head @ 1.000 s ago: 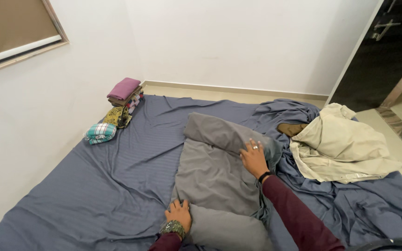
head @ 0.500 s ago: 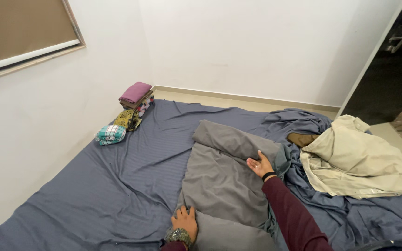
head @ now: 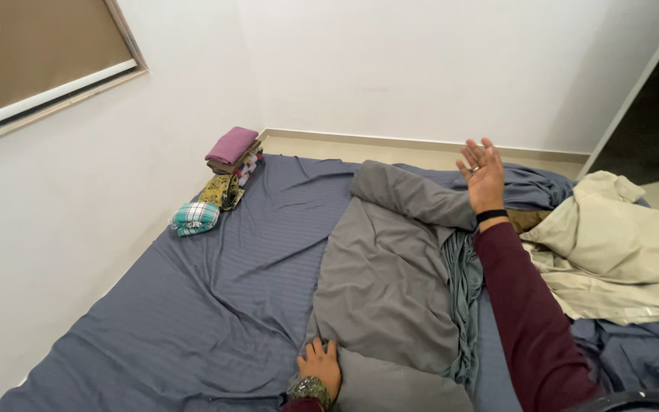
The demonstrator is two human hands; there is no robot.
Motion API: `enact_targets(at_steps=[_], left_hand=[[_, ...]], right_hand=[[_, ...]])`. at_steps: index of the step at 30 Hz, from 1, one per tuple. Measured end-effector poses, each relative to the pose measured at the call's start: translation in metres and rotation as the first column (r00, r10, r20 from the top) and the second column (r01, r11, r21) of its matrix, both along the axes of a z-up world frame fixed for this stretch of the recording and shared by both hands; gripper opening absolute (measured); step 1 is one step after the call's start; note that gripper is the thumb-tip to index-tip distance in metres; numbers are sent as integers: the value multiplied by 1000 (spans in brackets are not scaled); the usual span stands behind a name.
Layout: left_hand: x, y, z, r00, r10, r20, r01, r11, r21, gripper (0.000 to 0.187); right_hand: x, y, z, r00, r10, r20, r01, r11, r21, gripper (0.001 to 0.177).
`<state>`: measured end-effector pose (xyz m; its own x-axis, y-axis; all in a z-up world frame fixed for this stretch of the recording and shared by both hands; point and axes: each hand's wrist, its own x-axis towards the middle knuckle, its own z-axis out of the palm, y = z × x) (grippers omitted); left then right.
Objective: The person folds a grey duvet on a bed by rolling it tightly from one end and tucking the excess fabric into the cover to form a compact bundle.
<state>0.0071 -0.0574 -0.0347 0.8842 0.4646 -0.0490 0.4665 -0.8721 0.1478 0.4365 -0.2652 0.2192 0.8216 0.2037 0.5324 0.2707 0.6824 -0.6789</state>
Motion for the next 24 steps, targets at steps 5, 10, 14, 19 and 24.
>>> enact_targets(at_steps=[5,10,14,19,24], left_hand=[[0,-3,17,1000,-20,-20,20,1000,8,44],[1,-4,17,1000,-14,21,13,1000,23,46],[-1,-4,15,999,10,45,-11,1000,15,42],[2,-2,17,999,16,31,-15,999,-29,41],[0,-2,41,956,-107,272,95,994,56,41]], right_hand=[[-98,-37,-52,990,120,-78,-142,756,-639,57],[-166,-59,-129,940,170,-296,-313,87,-946,46],[-211,-83,-172,934,160,321,333,-56,-941,43],[-252,-113,-193,895,-148,421,420,-42,-906,37],[-287,-94,-202,945,-282,164,94,-247,-964,49]])
